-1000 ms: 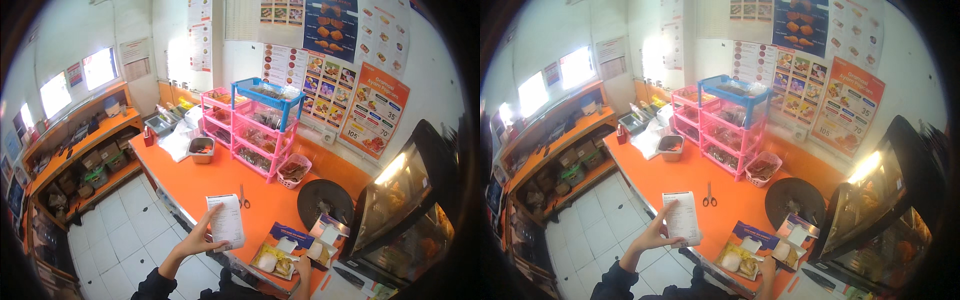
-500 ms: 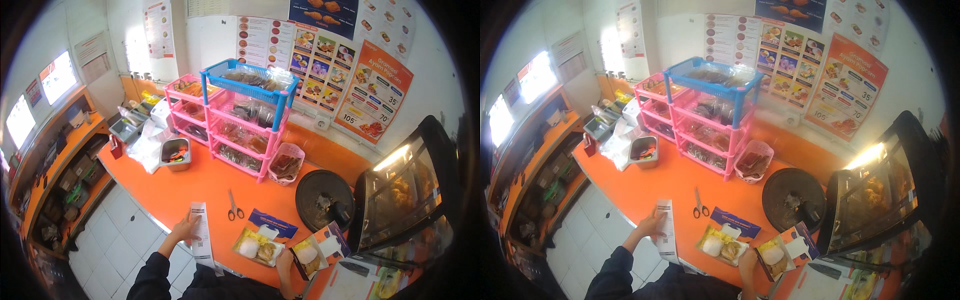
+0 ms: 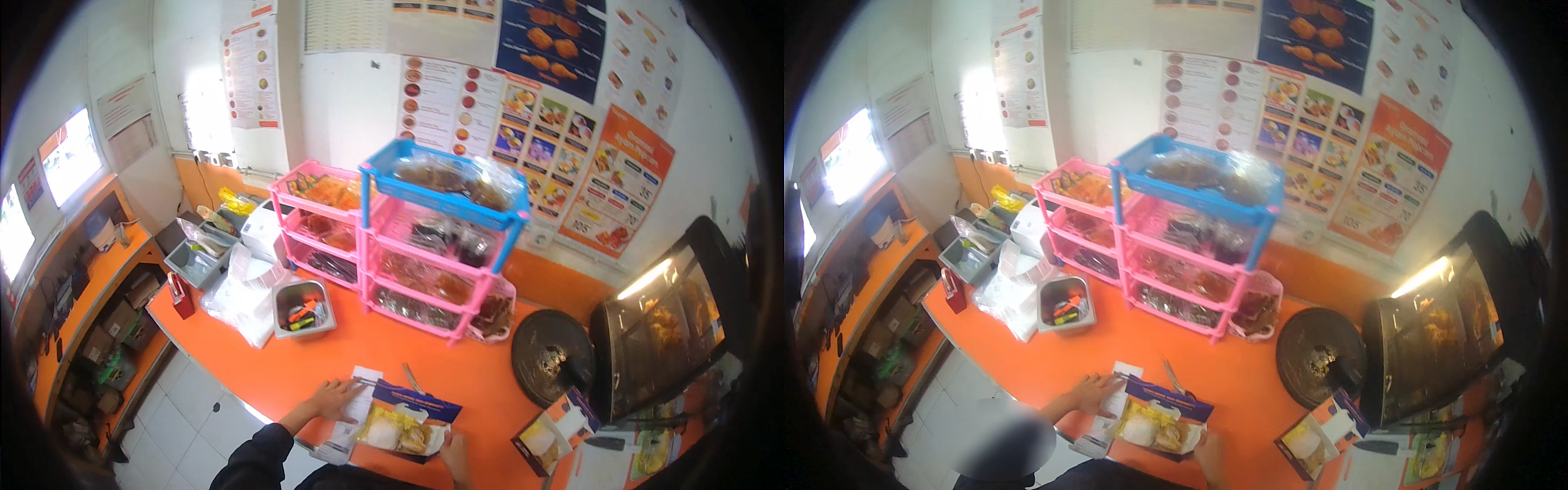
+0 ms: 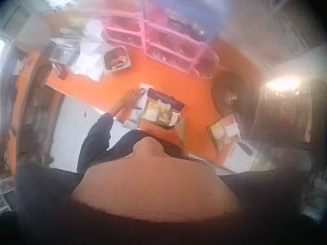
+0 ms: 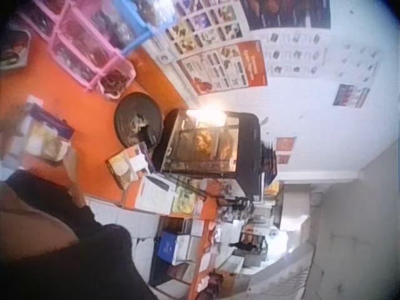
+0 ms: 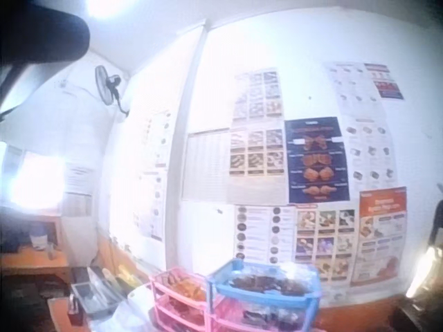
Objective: The person scoops rice and a yellow side dish into a small container, then moves to a heated display case to place fried chicken pieces into a branded box. The person adds a side of yellow food, closes the box, and places it into a plastic bag with a receipt and a small packet.
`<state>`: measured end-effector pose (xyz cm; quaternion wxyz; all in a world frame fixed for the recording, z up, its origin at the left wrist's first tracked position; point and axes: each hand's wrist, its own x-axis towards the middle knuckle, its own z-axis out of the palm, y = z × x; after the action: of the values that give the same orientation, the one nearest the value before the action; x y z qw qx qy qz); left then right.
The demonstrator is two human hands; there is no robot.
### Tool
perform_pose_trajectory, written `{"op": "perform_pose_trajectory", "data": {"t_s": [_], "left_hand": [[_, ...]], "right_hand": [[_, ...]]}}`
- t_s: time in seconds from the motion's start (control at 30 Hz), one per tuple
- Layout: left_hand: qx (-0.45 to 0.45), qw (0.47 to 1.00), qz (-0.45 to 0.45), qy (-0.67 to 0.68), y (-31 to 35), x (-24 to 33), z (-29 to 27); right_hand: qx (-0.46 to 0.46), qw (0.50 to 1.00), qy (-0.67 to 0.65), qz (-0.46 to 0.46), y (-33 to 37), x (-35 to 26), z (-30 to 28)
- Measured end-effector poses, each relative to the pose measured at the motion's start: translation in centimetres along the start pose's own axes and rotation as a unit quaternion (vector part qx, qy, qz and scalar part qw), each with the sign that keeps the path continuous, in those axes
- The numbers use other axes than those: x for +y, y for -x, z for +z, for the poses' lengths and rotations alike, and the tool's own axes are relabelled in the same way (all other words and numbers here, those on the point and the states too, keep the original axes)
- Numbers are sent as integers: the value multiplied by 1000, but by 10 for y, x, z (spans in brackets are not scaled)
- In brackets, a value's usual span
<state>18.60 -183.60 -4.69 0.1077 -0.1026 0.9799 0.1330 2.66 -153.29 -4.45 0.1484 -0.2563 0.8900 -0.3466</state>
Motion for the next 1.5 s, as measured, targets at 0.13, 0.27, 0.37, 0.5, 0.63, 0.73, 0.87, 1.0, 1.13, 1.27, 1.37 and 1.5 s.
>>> {"op": "perform_pose_trajectory", "data": {"t_s": [0.13, 0.27, 0.37, 0.5, 0.63, 0.73, 0.87, 1.0, 1.13, 1.27, 1.37, 1.5], "left_hand": [[35, 997, 64, -4, -15, -16, 1], [-16, 995, 96, 15, -13, -23, -2], [-80, 984, 82, 136, -11, -34, -24], [-145, 955, 169, 198, -31, -70, -34], [-23, 911, 285, 296, -80, -84, -69], [112, 908, 219, 340, -129, -65, -99], [299, 914, 170, 216, -214, -59, -91], [189, 979, 33, 63, -287, -63, -58], [77, 997, -17, -9, -263, -51, -96], [447, 881, 154, 8, -211, -46, -106], [382, 895, 115, 198, -187, -43, -87], [361, 862, 81, 347, -188, -44, -89]], "right_hand": [[57, 998, -33, 20, 3, 1, 27], [73, 996, 28, 52, 5, -73, 6], [74, 992, -53, 87, 2, -23, 49], [24, 995, 42, 90, 4, -25, 62], [-88, 955, -219, 178, -1, -9, 42], [-152, 901, -358, 192, -5, 43, 0], [6, 952, -223, 209, -68, -42, -69], [13, 975, -207, 84, -109, -94, -88], [-7, 973, -223, 51, -111, -123, -79], [61, 967, -246, 31, -98, -147, -60], [94, 969, -228, -13, -89, -167, -49], [58, 967, -249, -24, -79, -182, -44]]}}
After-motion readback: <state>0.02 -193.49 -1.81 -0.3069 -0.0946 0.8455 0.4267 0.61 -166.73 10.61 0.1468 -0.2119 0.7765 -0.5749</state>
